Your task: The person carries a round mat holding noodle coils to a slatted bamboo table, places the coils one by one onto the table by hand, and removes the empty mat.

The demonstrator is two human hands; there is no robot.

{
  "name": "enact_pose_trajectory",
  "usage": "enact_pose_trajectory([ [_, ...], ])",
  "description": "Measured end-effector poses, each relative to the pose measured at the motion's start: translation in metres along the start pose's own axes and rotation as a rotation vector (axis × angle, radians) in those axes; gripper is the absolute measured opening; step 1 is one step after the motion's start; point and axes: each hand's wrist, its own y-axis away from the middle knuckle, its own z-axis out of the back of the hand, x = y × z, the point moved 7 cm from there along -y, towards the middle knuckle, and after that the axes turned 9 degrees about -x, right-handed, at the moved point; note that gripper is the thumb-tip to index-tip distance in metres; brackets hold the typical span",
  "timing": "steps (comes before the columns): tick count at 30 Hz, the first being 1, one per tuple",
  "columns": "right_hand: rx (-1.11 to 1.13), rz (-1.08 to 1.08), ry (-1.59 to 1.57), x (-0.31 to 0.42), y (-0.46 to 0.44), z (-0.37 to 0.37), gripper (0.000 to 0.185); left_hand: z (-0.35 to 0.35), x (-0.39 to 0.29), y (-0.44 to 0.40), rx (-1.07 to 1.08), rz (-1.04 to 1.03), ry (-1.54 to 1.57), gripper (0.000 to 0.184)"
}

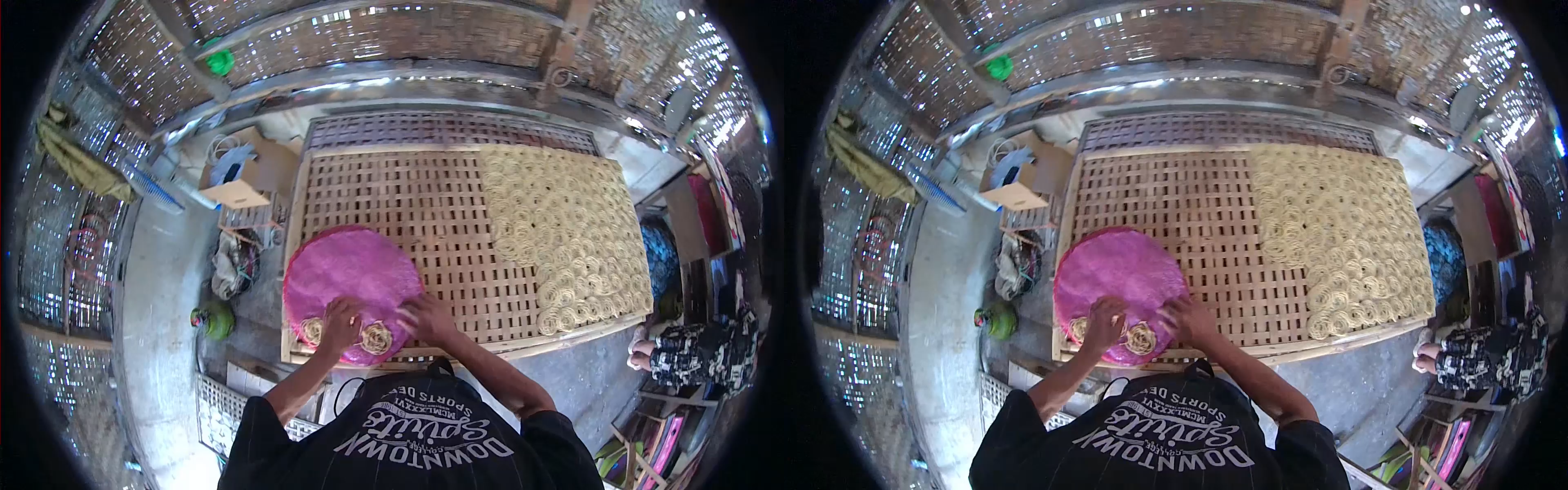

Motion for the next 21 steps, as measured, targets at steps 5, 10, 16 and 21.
enact_pose_trajectory([
  [5,0.14,0.219,-0.021,0.049,0.017,-0.057,0.035,0.014,-0.011,0.045,0.047,-0.107,0.023,0.024],
  [10,0.272,0.2,0.022,0.056,0.02,-0.08,0.042,0.015,-0.002,0.054,0.003,-0.123,0.061,0.024],
  [16,0.239,0.242,0.164,0.064,0.026,-0.09,0.037,0.007,0.012,0.059,0.037,-0.169,0.065,0.032],
  [21,0.289,-0.126,-0.003,0.041,0.013,-0.082,0.028,0.014,0.006,0.056,0.053,-0.155,0.064,0.035],
])
